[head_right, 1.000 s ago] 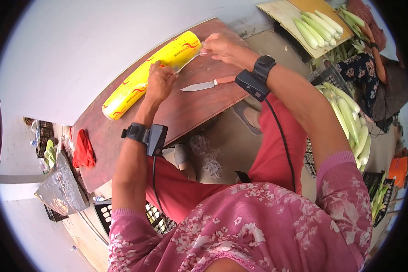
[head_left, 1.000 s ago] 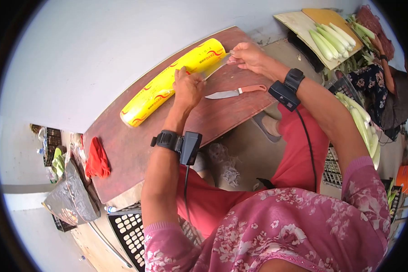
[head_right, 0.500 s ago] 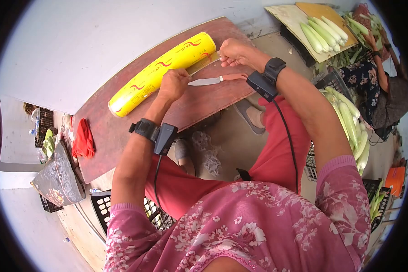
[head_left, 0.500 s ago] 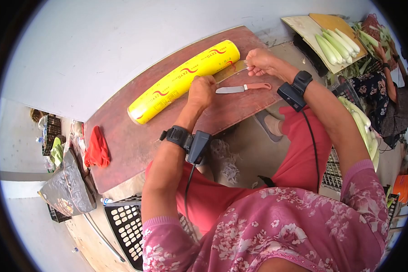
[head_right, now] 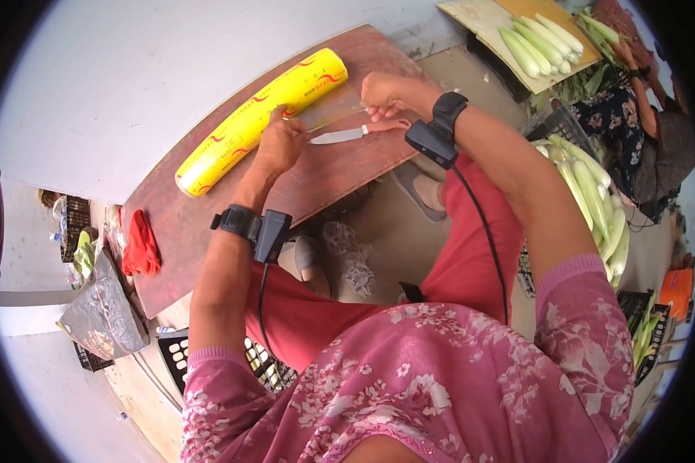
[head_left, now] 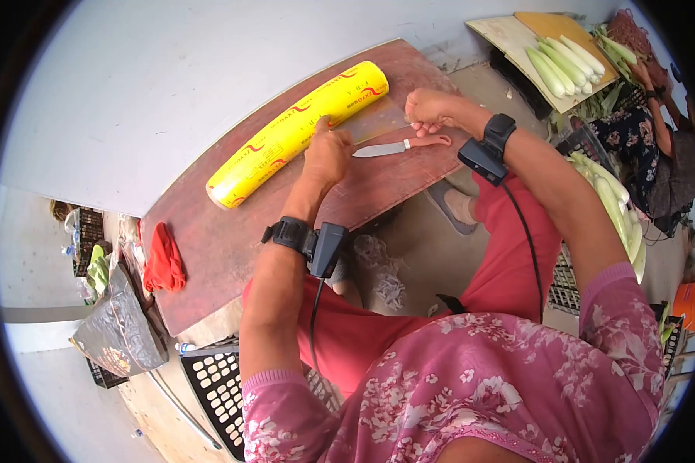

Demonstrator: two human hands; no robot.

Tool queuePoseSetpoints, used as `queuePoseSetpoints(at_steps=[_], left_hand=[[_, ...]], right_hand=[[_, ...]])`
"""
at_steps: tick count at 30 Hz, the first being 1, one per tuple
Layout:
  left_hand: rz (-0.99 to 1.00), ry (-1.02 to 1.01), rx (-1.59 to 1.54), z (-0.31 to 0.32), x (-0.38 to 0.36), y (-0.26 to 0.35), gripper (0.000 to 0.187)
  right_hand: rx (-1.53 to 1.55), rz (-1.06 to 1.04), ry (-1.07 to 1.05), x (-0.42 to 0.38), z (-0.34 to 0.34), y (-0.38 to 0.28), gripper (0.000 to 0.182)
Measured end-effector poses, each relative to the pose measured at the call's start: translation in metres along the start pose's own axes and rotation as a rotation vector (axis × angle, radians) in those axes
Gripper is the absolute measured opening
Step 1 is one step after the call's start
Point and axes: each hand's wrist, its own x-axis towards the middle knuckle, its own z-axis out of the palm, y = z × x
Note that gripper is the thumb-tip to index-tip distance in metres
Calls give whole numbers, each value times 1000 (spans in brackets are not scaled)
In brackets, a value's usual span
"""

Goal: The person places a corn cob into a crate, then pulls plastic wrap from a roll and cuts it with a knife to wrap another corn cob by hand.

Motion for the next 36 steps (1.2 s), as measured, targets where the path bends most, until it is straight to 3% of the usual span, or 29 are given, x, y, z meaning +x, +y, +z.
queuePoseSetpoints(at_steps=[3, 6, 12, 15, 22, 28, 36], left_hand=[[-32, -19, 10, 4, -8, 6, 8], [-6, -10, 81, 8, -14, 9, 8], [26, -7, 112, 13, -17, 9, 8], [31, -22, 64, 17, -18, 6, 10], [-44, -203, -79, 26, -22, -5, 22], [4, -267, 242, 32, -51, 4, 47], [-14, -151, 285, 46, -76, 16, 52]], right_hand=[[-63, -87, 16, 1, 3, 6, 28], [-171, -305, 94, -5, 10, 6, 50], [-663, -558, 160, 11, 12, 13, 81], [-759, -646, 228, 23, 13, 17, 84], [-811, -540, 203, 8, 13, 0, 87], [-824, -566, 185, 13, 11, 2, 87], [-832, -539, 193, 9, 12, 0, 87]])
